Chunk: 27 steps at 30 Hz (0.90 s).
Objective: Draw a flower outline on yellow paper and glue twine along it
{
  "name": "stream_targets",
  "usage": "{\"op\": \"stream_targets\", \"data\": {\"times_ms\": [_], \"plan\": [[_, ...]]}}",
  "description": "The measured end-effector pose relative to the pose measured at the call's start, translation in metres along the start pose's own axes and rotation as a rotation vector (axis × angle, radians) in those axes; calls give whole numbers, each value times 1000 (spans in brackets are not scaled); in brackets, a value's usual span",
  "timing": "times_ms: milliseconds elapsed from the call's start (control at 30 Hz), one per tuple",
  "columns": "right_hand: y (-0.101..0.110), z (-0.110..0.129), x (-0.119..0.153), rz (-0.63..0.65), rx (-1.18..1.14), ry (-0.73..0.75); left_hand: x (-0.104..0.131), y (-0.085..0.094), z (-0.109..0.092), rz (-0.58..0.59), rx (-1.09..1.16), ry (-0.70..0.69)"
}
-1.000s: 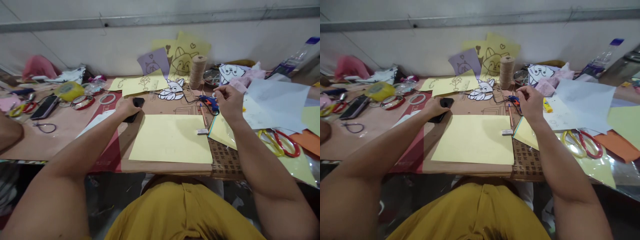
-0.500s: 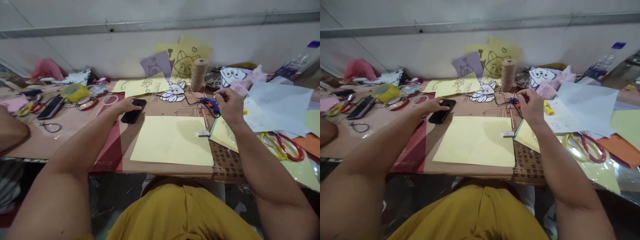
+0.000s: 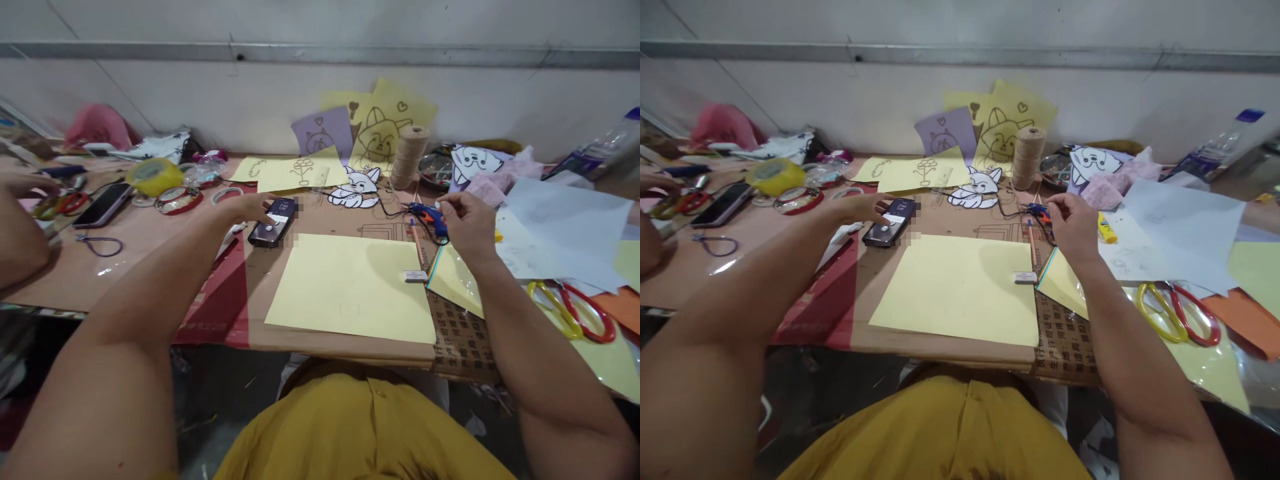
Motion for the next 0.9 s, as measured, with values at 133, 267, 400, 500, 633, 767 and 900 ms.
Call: {"op": "stream_targets", "data": {"times_ms": [133, 267, 400, 500, 633, 767, 900], "plan": [[-1, -1, 1, 5, 26, 16, -6, -4, 5, 37, 51, 2], [-2, 1, 2, 13, 45, 13, -16, -4, 8, 5, 36, 27], [-2, 6, 3, 18, 68, 40, -24, -3, 6, -25, 30, 59], [-2, 8, 2, 30, 84, 38, -26, -2, 2, -69, 34, 89], [-1, 9, 2, 37, 81, 43, -26, -3, -4, -114, 32, 141], [0, 9, 2, 39, 91, 65, -22, -1, -9, -91, 52, 174], [0, 10, 2, 32, 109, 70, -19, 0, -10, -87, 51, 180]]}}
Point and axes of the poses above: each hand's wrist, its own x-axis away from the middle knuckle, its own y-axis out of the back of the hand, z = x × y, the point moved 1 cm from there along -x, towards the middle knuckle, and after that the axes turned 15 degrees about z, right-handed, at the moved point
